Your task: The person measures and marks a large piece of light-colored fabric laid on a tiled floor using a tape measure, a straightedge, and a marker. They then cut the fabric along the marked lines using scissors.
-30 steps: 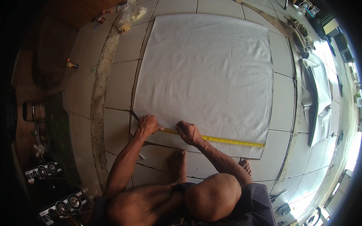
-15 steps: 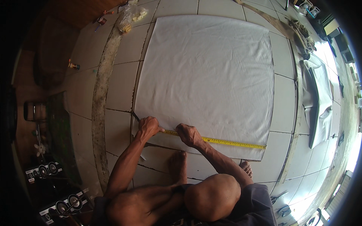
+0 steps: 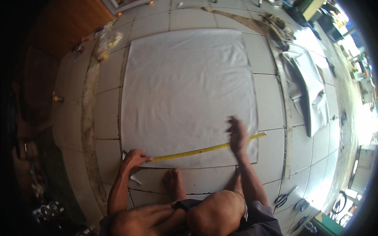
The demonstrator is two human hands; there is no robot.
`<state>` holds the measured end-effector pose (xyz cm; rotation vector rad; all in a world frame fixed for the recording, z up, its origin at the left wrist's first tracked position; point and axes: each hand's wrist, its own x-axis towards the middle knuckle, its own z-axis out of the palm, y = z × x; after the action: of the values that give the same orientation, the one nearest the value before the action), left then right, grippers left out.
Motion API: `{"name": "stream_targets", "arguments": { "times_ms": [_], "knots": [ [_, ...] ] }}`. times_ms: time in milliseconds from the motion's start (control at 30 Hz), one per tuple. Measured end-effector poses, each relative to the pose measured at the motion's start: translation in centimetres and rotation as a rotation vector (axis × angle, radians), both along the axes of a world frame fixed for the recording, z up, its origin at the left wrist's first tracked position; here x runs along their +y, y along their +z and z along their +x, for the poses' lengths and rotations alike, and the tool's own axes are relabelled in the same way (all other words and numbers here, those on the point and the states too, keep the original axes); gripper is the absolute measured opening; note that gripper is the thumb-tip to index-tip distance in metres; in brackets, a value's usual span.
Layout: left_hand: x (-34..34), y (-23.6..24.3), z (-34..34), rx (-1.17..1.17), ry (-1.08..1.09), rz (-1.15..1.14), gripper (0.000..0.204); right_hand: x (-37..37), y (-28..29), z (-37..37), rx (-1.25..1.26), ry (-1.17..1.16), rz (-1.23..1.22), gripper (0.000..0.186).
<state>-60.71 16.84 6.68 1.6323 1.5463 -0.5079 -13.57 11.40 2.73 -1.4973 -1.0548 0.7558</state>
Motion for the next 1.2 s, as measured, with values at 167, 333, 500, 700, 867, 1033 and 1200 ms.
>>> {"name": "stream_targets", "arguments": {
  "times_ms": [167, 333, 500, 700, 867, 1033, 1200],
  "knots": [
    [-5.4, 0.6, -1.4, -0.173, 0.135, 0.076, 0.044, -12.7, 1.7, 21.3, -0.635, -0.724, -0.518, 0.049],
    [-10.7, 1.9, -2.7, -0.084, 0.474, 0.421, 0.063, -23.5, -0.2, 23.7, -0.791, -0.618, -0.882, 0.074],
    [-14.9, 1.7, -4.2, 0.130, 0.714, 0.787, 0.063, -23.3, -1.3, 23.0, -0.680, -0.615, -0.944, 0.072],
    [-17.8, -1.6, -1.8, 0.301, 0.486, 0.399, 0.057, -17.6, 0.6, 18.2, -0.440, -0.279, -0.506, 0.031],
    [-12.6, -1.4, 4.8, 0.065, 0.225, 0.636, 0.050, -11.5, 1.0, 3.5, 0.121, -0.314, -0.252, 0.043],
    [-0.6, 0.3, 12.4, -0.355, -0.296, 0.714, 0.046, -8.2, 1.8, -3.9, -0.168, -0.185, -0.354, 0.064],
    [8.9, -1.0, 20.3, -0.376, -0.521, 0.626, 0.051, -6.3, 0.3, -7.7, -0.238, -0.088, -0.319, 0.071]
  ]
}}
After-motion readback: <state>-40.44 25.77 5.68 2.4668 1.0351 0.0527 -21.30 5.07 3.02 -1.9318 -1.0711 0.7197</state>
